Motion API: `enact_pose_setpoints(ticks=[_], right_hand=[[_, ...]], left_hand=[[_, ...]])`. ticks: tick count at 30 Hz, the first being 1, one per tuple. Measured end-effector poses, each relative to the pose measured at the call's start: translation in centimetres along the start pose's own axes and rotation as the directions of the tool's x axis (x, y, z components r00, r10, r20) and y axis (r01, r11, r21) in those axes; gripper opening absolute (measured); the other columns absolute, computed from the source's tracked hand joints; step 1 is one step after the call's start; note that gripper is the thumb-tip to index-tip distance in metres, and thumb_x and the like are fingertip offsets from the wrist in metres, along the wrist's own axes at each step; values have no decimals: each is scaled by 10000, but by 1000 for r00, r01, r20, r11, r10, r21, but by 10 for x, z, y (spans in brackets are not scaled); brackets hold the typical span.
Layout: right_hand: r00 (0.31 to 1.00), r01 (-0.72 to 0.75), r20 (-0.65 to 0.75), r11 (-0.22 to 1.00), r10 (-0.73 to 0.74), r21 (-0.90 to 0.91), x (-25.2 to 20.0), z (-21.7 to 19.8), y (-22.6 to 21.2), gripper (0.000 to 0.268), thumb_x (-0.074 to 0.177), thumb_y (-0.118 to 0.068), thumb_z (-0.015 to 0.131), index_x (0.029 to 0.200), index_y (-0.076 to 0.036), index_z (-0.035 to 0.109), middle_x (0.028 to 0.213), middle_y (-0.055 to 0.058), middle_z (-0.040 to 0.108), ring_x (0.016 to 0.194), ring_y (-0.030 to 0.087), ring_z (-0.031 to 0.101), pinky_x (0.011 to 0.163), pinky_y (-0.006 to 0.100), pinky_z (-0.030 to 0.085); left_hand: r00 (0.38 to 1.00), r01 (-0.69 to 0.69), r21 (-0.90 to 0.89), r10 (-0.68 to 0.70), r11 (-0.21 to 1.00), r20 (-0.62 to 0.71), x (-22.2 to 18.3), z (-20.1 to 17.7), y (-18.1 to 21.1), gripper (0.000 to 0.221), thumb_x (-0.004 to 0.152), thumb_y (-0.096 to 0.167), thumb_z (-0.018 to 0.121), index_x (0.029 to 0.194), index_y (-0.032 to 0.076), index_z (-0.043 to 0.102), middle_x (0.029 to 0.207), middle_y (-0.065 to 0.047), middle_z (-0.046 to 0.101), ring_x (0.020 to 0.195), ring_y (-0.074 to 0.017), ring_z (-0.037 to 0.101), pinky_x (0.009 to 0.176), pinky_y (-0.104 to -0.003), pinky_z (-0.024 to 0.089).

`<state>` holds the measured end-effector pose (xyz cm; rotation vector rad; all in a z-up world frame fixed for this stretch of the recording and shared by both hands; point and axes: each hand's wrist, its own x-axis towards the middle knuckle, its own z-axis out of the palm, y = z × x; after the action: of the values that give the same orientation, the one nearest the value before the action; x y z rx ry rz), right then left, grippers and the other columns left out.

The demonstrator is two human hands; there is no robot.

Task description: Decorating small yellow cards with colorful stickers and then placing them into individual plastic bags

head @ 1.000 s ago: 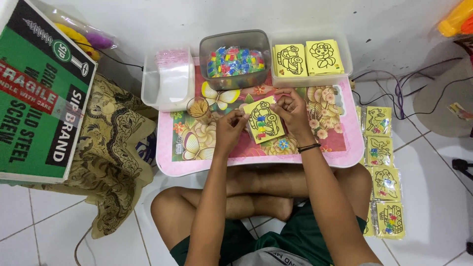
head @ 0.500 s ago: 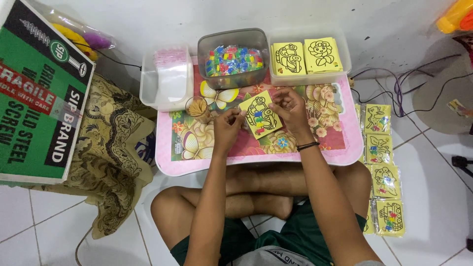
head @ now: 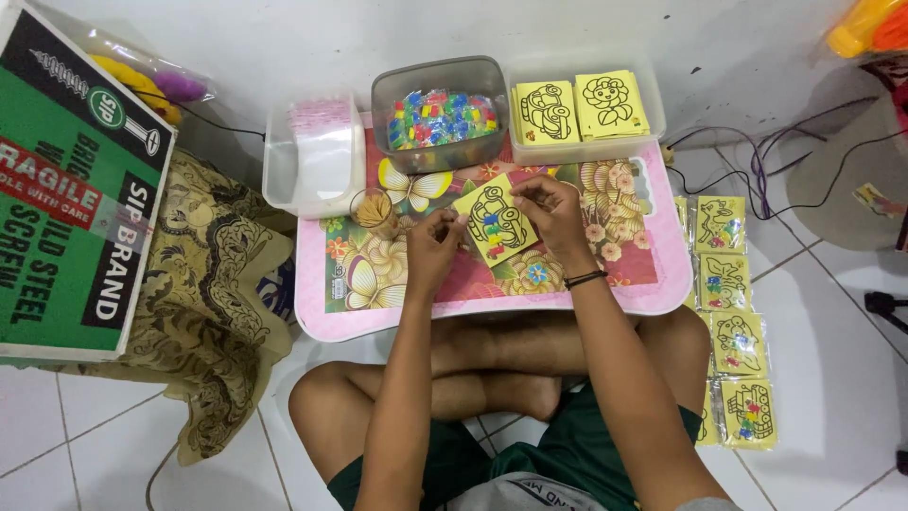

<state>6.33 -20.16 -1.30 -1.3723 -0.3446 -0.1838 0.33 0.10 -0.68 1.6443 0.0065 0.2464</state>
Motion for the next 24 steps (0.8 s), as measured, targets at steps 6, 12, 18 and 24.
enact_pose_setpoints(ticks=[6, 12, 18, 24], right_hand=[[1000, 11, -14, 998, -12, -55, -1, 3, -6, 110, 875, 20, 756, 985, 20, 751, 762, 62, 638, 741, 77, 581, 694, 232, 501], [998, 5, -57, 994, -11, -113, -2, 3, -9, 99, 875, 9, 738, 968, -12, 763, 771, 51, 661, 748, 76, 607, 713, 235, 529], [992, 37, -122, 997, -44, -63, 0, -10, 22, 128, 897, -54, 740, 1021, -58, 772, 831, 19, 696, 799, 59, 621, 746, 225, 535], [980, 44, -193, 998, -54, -54, -12, -31, 6, 109, 919, -27, 727, 1021, -12, 762, 799, 50, 690, 751, 74, 567, 695, 252, 514]], left_hand=[[1000, -16, 2, 16, 1000, 8, -1, 1, 1, 246, 1004, 250, 690, 866, 48, 710, 665, -106, 716, 634, -138, 659, 623, -284, 521], [998, -51, -58, 52, 997, 19, 1, 2, -8, 213, 1026, 163, 639, 861, 65, 733, 705, -111, 728, 670, -176, 693, 651, -289, 551], [998, -53, -75, 56, 996, 39, 3, 3, -15, 232, 1056, 159, 577, 898, 52, 708, 754, -114, 721, 685, -162, 687, 644, -246, 524], [998, -56, -70, 59, 996, 38, 4, 2, -17, 222, 1058, 156, 599, 896, 44, 702, 754, -121, 717, 670, -162, 680, 643, -236, 509]])
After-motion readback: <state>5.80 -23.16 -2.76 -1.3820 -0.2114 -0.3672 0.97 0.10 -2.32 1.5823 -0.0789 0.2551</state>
